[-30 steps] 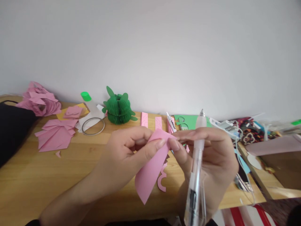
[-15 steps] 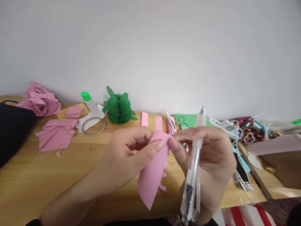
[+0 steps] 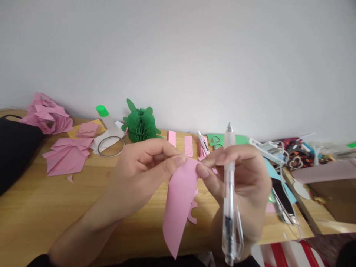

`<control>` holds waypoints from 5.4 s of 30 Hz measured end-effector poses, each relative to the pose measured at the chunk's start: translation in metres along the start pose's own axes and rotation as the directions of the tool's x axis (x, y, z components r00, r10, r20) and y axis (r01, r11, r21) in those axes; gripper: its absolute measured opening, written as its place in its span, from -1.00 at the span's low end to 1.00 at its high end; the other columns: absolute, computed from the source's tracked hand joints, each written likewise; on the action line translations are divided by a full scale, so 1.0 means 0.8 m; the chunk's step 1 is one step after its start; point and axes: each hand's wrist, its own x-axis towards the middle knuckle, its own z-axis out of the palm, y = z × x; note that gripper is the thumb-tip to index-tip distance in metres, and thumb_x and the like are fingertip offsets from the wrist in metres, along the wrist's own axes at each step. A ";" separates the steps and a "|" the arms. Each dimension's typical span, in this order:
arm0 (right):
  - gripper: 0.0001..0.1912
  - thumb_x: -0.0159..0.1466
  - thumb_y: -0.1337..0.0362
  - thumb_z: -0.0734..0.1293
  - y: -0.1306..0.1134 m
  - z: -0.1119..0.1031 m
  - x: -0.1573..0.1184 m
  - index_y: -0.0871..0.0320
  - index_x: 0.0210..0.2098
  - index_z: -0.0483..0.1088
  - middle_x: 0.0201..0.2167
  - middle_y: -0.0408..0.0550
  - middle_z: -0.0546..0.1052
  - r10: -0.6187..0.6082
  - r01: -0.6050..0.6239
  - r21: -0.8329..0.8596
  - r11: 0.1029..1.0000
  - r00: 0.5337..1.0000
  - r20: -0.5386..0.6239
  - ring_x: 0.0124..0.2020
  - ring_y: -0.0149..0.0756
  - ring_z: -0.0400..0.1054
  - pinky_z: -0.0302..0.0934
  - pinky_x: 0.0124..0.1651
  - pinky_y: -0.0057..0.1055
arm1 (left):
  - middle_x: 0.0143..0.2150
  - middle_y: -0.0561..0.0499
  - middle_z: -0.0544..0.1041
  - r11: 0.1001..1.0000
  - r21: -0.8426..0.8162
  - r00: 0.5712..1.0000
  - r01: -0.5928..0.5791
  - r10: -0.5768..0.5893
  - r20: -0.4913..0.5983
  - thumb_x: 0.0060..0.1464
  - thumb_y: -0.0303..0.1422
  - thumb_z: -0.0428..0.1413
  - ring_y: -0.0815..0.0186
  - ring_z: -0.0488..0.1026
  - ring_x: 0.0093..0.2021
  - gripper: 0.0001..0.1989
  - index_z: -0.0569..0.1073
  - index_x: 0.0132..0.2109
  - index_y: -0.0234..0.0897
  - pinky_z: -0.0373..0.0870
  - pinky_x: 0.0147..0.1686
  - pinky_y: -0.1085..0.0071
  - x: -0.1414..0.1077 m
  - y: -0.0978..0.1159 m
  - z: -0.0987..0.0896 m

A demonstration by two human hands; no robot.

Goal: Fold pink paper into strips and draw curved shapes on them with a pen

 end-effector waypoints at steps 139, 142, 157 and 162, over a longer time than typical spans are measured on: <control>-0.75 0.18 0.39 0.44 0.009 -0.045 0.020 0.03 -0.30 0.28 -0.47 -0.22 0.56 0.192 -0.209 0.011 0.978 0.915 0.354 -0.46 -0.40 0.43 0.30 -0.45 -0.45 | -0.49 0.09 0.60 0.885 0.385 0.839 0.261 -0.405 0.363 -0.06 -0.27 0.20 0.40 0.49 -0.50 -0.85 0.57 -0.44 -0.24 0.30 -0.55 0.62 -0.008 0.006 -0.043; -0.74 0.16 0.36 0.46 0.001 -0.022 0.013 0.04 -0.33 0.26 -0.45 -0.22 0.51 0.221 -0.231 -0.037 0.972 0.852 0.474 -0.48 -0.42 0.37 0.29 -0.46 -0.45 | -0.47 0.08 0.61 0.885 0.394 0.842 0.247 -0.397 0.366 -0.05 -0.25 0.18 0.39 0.49 -0.49 -0.84 0.57 -0.42 -0.23 0.27 -0.57 0.62 -0.009 0.004 -0.040; -0.76 0.18 0.46 0.38 -0.004 -0.002 0.006 0.06 -0.36 0.22 -0.46 -0.25 0.38 0.173 -0.194 -0.020 0.981 0.818 0.549 -0.59 -0.55 0.15 0.07 -0.63 -0.54 | -0.54 0.13 0.47 0.904 0.321 0.849 0.284 -0.393 0.354 -0.07 -0.30 0.15 0.46 0.33 -0.54 -0.86 0.56 -0.49 -0.21 0.14 -0.62 0.62 -0.010 -0.002 -0.033; -0.72 0.17 0.52 0.36 -0.001 -0.010 0.009 0.06 -0.32 0.23 -0.48 -0.26 0.40 0.148 -0.185 0.007 0.983 0.808 0.571 -0.61 -0.55 0.13 0.03 -0.66 -0.55 | -0.60 0.14 0.41 0.915 0.310 0.846 0.258 -0.369 0.384 -0.07 -0.34 0.15 0.50 0.24 -0.58 -0.84 0.55 -0.54 -0.22 0.09 -0.64 0.61 -0.009 0.001 -0.034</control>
